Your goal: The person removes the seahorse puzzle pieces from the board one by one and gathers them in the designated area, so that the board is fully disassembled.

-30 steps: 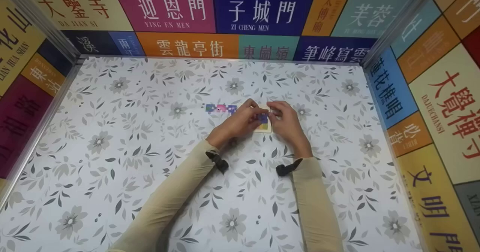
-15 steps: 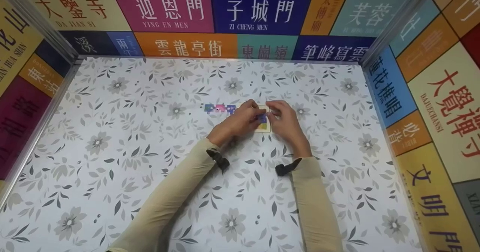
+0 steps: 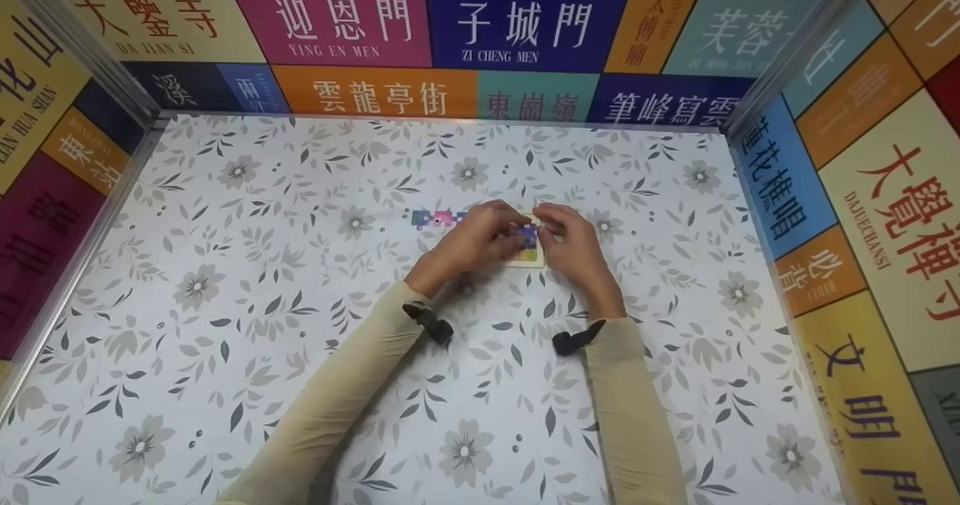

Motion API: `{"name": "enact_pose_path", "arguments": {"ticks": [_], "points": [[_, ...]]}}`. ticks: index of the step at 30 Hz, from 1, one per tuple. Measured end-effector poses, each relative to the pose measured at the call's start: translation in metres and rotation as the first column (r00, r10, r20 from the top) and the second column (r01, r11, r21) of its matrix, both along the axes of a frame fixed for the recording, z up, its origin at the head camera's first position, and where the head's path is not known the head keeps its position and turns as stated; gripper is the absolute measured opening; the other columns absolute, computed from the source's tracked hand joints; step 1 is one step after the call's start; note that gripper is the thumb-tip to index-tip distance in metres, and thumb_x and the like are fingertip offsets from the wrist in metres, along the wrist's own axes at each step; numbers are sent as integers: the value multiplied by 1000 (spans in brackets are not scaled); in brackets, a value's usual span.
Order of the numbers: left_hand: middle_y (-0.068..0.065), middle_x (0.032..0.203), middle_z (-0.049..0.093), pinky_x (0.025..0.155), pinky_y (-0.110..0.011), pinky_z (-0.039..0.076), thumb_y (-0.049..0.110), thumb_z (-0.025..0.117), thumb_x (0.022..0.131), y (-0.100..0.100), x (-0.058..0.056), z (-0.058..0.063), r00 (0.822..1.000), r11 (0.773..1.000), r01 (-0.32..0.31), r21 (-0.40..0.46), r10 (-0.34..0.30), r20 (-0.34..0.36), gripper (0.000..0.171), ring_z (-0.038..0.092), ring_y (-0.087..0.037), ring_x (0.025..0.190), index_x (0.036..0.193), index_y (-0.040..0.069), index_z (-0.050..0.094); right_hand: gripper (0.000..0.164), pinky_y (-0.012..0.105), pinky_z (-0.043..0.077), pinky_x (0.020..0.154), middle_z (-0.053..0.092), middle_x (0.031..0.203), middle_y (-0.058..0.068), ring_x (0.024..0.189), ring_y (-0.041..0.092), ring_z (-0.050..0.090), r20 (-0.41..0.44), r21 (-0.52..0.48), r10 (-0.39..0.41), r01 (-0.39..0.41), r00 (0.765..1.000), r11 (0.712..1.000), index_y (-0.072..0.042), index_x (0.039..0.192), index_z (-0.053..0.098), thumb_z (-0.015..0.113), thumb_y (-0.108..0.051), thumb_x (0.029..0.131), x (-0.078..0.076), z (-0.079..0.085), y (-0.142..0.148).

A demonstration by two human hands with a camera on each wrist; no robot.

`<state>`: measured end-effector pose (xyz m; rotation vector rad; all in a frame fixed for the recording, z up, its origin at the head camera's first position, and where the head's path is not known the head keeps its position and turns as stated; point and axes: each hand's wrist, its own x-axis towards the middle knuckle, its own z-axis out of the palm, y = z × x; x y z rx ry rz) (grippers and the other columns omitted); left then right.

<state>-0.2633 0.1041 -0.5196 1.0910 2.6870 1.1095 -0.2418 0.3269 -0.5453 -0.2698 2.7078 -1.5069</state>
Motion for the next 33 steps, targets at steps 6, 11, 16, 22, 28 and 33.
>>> {"name": "enact_pose_path", "arguments": {"ticks": [6, 11, 16, 22, 28, 33], "points": [[-9, 117, 78, 94, -31, 56, 14, 76, 100, -16, 3, -2, 1000, 998, -24, 53, 24, 2, 28, 73, -22, 104, 127, 7, 80, 33, 21, 50, 113, 55, 164, 7, 143, 31, 61, 9, 35, -1, 1, 1000, 999, -10, 139, 73, 64, -9, 108, 2, 0, 0], [-8, 118, 78, 89, -28, 58, 17, 77, 100, -30, 4, -3, 998, 996, -51, 73, 47, 51, 29, 74, -19, 100, 128, 7, 79, 33, 30, 49, 118, 57, 163, 5, 145, 30, 59, 16, 45, -14, 13, 1000, 999, -10, 140, 73, 64, -12, 108, 3, 2, 0], [-8, 121, 79, 87, -26, 59, 17, 78, 101, -47, 1, -1, 993, 994, -67, 87, 58, 102, 30, 74, -16, 99, 129, 7, 79, 33, 39, 47, 122, 57, 162, 6, 148, 30, 56, 30, 35, -24, 23, 999, 999, -10, 140, 72, 64, -12, 108, 3, 3, -1], [-10, 123, 79, 90, -30, 60, 14, 77, 101, -70, 1, -1, 991, 991, -85, 103, 73, 115, 28, 74, -17, 101, 128, 6, 79, 34, 40, 47, 122, 57, 162, 7, 144, 30, 60, 46, 28, -31, 29, 998, 999, -9, 141, 72, 64, -10, 107, 3, 3, -3], [-10, 121, 78, 92, -33, 59, 13, 79, 99, -89, 3, -5, 988, 987, -120, 110, 108, 111, 28, 73, -20, 102, 126, 5, 78, 34, 27, 50, 116, 56, 161, 12, 141, 32, 61, 30, 11, -27, 27, 999, 1000, -7, 140, 72, 65, -9, 107, 3, 4, -4], [-10, 116, 77, 87, -32, 57, 11, 78, 97, -100, 5, -7, 987, 987, -120, 110, 107, 116, 29, 69, -18, 97, 125, 5, 79, 34, 24, 50, 115, 56, 160, 17, 143, 36, 59, 6, 13, -7, 7, 1000, 1000, -2, 140, 71, 63, -9, 108, 2, 3, -3]]}}
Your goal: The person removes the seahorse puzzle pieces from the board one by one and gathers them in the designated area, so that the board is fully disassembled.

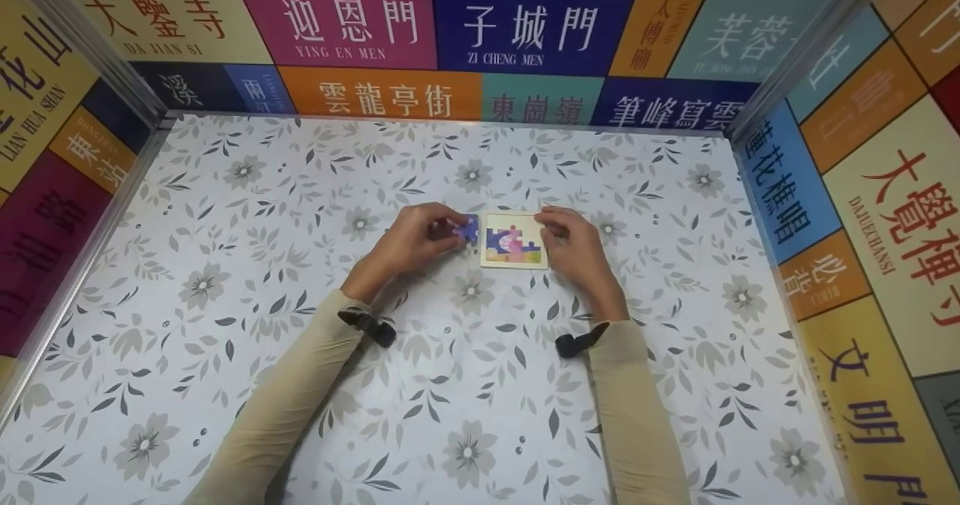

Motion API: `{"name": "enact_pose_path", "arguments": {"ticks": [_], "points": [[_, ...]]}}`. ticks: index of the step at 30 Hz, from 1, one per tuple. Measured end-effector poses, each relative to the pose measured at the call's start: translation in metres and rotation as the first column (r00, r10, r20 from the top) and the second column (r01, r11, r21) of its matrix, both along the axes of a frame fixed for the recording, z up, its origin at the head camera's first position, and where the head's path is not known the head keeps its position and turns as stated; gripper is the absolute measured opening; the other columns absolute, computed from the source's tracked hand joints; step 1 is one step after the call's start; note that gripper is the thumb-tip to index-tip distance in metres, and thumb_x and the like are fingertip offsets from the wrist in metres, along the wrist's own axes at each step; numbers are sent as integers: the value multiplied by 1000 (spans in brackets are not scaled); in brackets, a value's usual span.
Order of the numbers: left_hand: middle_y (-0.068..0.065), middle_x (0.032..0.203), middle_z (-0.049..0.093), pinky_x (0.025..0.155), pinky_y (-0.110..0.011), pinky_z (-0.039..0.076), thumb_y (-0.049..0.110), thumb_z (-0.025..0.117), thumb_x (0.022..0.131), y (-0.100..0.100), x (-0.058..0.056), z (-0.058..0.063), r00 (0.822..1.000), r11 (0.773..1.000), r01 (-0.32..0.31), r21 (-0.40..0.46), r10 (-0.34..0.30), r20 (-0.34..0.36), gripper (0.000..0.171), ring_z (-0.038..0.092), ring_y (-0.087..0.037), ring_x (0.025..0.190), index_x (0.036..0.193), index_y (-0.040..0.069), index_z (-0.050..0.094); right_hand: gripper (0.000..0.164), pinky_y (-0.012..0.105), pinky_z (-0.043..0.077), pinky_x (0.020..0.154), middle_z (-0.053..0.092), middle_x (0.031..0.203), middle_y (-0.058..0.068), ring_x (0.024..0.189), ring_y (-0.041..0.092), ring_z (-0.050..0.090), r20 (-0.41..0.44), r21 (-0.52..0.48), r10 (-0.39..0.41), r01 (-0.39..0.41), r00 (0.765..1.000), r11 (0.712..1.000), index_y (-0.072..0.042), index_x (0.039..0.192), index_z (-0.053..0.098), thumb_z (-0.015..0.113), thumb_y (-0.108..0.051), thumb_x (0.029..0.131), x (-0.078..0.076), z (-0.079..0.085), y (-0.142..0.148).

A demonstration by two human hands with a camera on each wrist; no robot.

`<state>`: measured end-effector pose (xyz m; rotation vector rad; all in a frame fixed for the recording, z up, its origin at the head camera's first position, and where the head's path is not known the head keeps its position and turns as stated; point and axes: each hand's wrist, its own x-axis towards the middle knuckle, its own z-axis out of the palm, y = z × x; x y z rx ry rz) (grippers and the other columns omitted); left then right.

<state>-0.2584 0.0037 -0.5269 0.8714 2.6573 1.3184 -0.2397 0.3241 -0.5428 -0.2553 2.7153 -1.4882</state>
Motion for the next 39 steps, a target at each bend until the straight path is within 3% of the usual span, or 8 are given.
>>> {"name": "enact_pose_path", "arguments": {"ticks": [8, 12, 17, 25, 29, 33, 39], "points": [[-11, 114, 78, 89, -33, 59, 9, 79, 93, -4, 2, -1, 999, 998, 45, -47, -44, 27, 29, 71, -21, 99, 121, 4, 80, 33, 22, 49, 114, 57, 159, 12, 142, 32, 59, 8, 33, -20, 20, 1000, 999, -8, 140, 72, 64, -11, 108, -1, -1, 0], [-12, 114, 79, 90, -33, 60, 9, 82, 92, -2, 2, -1, 998, 996, 65, -64, -64, 29, 28, 73, -22, 99, 119, 2, 80, 33, 34, 49, 118, 57, 160, 10, 142, 31, 59, 17, 37, -25, 25, 1000, 999, -9, 140, 72, 64, -13, 108, -1, 0, -1], [-13, 109, 77, 86, -34, 59, 9, 85, 90, 0, 1, -2, 998, 995, 63, -79, -65, -24, 28, 71, -24, 96, 117, 2, 81, 34, 48, 46, 122, 55, 162, 10, 145, 31, 56, 37, 35, -31, 30, 999, 999, -10, 141, 72, 63, -13, 109, -1, 1, -1], [-13, 103, 76, 83, -33, 58, 9, 83, 92, 1, 3, -2, 998, 995, 58, -83, -59, -16, 19, 70, -23, 92, 110, 2, 82, 34, 41, 48, 121, 55, 161, 12, 144, 32, 58, 24, 18, -24, 24, 999, 1000, -7, 141, 71, 64, -12, 108, 0, 0, 0], [-14, 103, 75, 81, -34, 57, 8, 81, 94, 3, 2, -2, 999, 995, 41, -90, -42, -9, 16, 69, -24, 92, 109, 2, 83, 34, 44, 48, 120, 55, 160, 16, 142, 35, 59, 14, -12, -15, 15, 1000, 1000, -3, 140, 70, 64, -9, 108, -1, -1, -1], [-13, 104, 75, 83, -34, 58, 8, 80, 95, 4, 1, -2, 1000, 995, 24, -102, -25, -11, 16, 69, -24, 94, 109, 3, 83, 34, 46, 48, 120, 55, 160, 15, 141, 34, 60, 21, -15, -24, 24, 1000, 1000, -4, 140, 71, 64, -10, 108, -1, -2, -1], [-12, 108, 73, 87, -34, 58, 8, 81, 93, 6, 2, -2, 1000, 994, 14, -105, -16, -17, 18, 69, -23, 96, 110, 3, 82, 33, 39, 48, 120, 56, 160, 13, 142, 33, 59, 17, 10, -32, 32, 999, 999, -7, 140, 72, 65, -11, 108, 0, -2, 0]]}}
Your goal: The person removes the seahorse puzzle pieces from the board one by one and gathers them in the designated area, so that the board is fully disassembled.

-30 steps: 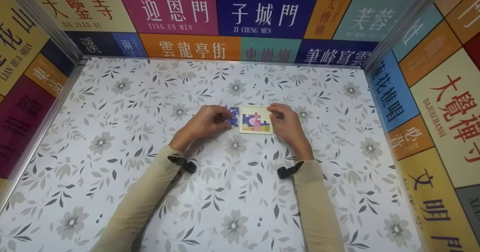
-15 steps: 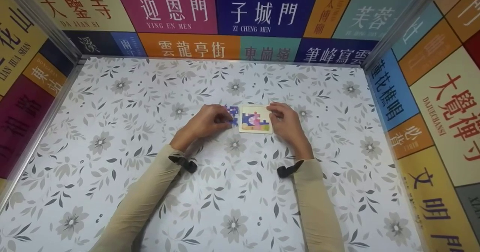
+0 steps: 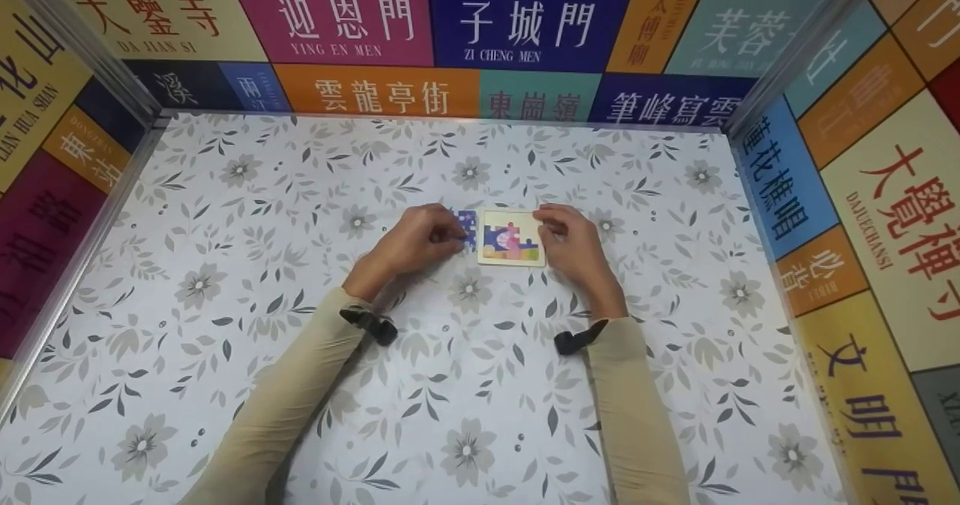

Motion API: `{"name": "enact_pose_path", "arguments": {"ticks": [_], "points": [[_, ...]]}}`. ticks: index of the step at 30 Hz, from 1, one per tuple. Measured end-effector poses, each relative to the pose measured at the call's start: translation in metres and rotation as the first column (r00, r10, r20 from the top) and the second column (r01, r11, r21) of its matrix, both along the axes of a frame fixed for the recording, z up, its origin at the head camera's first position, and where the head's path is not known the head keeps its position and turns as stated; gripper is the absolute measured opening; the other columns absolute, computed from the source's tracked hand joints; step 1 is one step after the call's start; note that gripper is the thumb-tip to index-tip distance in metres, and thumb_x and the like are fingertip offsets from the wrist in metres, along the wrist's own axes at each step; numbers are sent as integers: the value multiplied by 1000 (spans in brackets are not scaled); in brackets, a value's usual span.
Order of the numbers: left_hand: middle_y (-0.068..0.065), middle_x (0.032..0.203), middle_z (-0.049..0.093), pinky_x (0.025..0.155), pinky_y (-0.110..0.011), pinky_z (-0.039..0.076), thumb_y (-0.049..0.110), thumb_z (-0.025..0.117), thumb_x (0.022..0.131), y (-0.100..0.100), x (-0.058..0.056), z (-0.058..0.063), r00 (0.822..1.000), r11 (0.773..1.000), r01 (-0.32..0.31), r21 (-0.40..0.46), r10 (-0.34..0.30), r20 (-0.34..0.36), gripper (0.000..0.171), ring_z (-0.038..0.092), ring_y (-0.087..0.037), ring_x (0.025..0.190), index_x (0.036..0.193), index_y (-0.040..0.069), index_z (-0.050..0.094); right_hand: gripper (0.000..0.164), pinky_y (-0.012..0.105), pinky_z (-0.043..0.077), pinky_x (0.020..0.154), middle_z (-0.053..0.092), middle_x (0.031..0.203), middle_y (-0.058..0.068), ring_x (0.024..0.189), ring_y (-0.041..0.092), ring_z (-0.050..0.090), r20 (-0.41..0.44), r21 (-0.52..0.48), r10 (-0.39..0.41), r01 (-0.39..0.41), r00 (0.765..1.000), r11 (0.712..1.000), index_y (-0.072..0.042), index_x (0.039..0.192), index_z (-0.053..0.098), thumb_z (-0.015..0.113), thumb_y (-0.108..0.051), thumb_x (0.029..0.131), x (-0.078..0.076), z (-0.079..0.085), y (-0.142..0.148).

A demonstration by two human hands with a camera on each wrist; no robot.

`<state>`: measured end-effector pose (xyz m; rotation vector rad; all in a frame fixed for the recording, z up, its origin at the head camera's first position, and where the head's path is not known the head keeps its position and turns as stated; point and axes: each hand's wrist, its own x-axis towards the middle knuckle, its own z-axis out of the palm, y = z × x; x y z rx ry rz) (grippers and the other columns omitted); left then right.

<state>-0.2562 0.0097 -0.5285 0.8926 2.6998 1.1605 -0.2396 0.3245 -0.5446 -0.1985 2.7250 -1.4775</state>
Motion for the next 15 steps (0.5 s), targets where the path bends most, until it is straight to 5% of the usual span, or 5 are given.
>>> {"name": "enact_pose_path", "arguments": {"ticks": [15], "points": [[-16, 110, 70, 85, -30, 57, 9, 78, 95, 28, 4, 4, 998, 998, 54, 40, -53, -25, 25, 70, -25, 96, 119, 2, 79, 33, 24, 50, 115, 56, 160, 13, 139, 33, 63, -14, -11, 12, -13, 1000, 1000, -7, 139, 72, 65, -9, 107, 1, 0, 0]]}}
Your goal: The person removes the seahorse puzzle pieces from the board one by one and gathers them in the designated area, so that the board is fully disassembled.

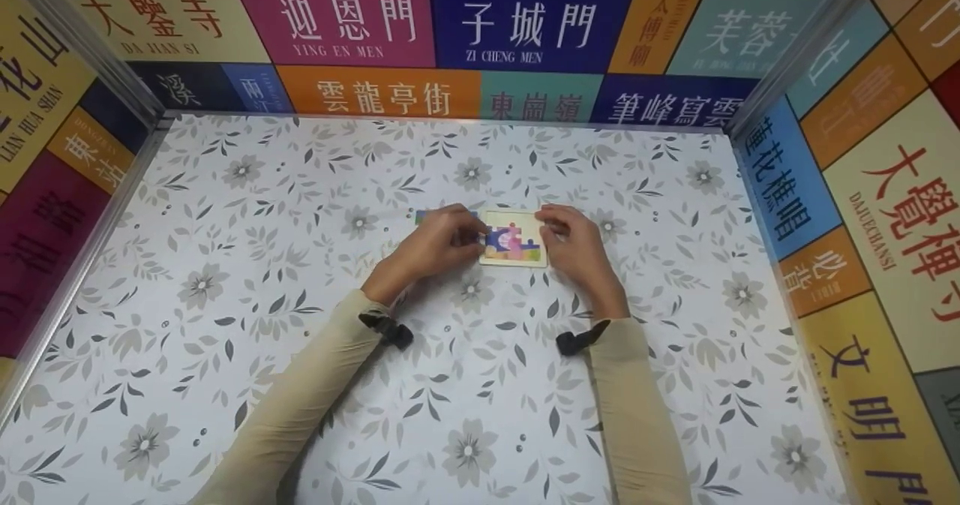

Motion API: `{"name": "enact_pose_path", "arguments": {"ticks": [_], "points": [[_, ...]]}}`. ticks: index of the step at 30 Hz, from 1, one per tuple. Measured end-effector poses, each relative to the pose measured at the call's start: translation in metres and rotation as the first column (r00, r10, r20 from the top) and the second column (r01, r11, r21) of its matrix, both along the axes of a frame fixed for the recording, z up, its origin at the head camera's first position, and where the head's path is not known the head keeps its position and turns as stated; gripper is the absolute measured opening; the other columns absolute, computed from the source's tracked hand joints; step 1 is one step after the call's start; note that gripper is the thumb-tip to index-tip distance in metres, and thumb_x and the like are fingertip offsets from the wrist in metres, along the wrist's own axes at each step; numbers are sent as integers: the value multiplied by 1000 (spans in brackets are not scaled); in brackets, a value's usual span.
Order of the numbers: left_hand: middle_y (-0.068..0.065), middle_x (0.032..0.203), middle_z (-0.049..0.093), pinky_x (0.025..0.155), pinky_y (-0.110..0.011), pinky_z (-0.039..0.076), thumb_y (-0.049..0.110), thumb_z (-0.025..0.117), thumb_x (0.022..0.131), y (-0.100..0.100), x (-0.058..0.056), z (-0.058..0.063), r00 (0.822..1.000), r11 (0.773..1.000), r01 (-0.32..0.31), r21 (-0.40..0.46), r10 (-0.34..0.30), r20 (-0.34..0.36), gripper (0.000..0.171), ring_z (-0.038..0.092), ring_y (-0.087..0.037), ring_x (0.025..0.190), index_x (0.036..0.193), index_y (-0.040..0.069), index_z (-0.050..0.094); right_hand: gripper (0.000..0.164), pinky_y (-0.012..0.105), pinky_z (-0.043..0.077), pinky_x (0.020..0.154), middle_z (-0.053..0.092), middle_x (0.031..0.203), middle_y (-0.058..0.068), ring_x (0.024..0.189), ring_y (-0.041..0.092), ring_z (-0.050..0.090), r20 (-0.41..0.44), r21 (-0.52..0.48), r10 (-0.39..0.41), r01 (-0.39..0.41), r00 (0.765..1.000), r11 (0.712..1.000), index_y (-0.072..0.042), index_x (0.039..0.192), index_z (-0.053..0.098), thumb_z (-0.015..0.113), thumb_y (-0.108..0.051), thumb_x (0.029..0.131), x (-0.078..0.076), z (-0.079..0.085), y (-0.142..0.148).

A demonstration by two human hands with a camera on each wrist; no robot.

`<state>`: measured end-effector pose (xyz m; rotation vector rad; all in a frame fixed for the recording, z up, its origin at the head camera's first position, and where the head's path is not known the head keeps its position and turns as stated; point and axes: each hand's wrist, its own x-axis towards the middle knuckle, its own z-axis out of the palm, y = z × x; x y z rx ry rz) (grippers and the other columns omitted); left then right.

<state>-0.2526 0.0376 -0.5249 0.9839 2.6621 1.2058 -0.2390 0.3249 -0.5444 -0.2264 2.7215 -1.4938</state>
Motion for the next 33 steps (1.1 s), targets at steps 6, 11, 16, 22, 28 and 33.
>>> {"name": "enact_pose_path", "arguments": {"ticks": [6, 11, 16, 22, 28, 33], "points": [[-12, 119, 70, 90, -29, 55, 13, 77, 97, 20, 1, 2, 1000, 999, -11, -35, 11, 13, 33, 69, -23, 104, 128, 5, 76, 33, 15, 49, 110, 56, 160, 19, 139, 37, 62, 4, -23, -5, 5, 1000, 1000, 0, 139, 70, 63, -5, 107, 2, 4, -5], [-12, 127, 69, 104, -32, 53, 15, 78, 98, 35, 0, 2, 1000, 998, -3, -59, 4, 11, 36, 67, -23, 115, 132, 4, 73, 34, 28, 51, 116, 55, 158, 26, 138, 43, 62, 1, -42, 3, -3, 1000, 999, 8, 138, 68, 62, 2, 105, 10, 23, -13], [-14, 128, 69, 108, -30, 52, 15, 80, 96, 44, 1, -2, 1000, 998, -10, -55, 11, 25, 36, 66, -23, 117, 129, 2, 74, 33, 41, 49, 119, 55, 157, 27, 139, 43, 62, 9, -49, 10, -10, 1000, 999, 9, 136, 68, 63, 3, 104, 16, 36, -17], [-13, 129, 69, 110, -32, 52, 16, 79, 99, 47, 4, -3, 999, 997, -23, -68, 25, 22, 35, 67, -24, 120, 130, 2, 74, 33, 43, 48, 120, 55, 158, 25, 140, 43, 61, 19, -55, -3, 4, 1000, 998, 9, 136, 67, 63, 3, 104, 16, 34, -14], [-12, 128, 70, 110, -34, 52, 16, 78, 100, 48, 6, -3, 1000, 996, -23, -85, 24, 5, 33, 67, -24, 120, 130, 2, 74, 33, 41, 49, 120, 55, 159, 23, 140, 42, 61, 6, -29, -6, 6, 1000, 1000, 4, 137, 68, 63, 0, 105, 8, 17, -7], [-12, 132, 67, 111, -32, 51, 13, 76, 101, 46, 7, -3, 1000, 998, -17, -63, 18, 16, 32, 65, -23, 123, 132, 3, 72, 34, 33, 50, 118, 56, 158, 23, 138, 42, 62, 2, -22, -8, 8, 1000, 1000, 5, 139, 67, 62, 0, 106, 5, 11, -8]]}}
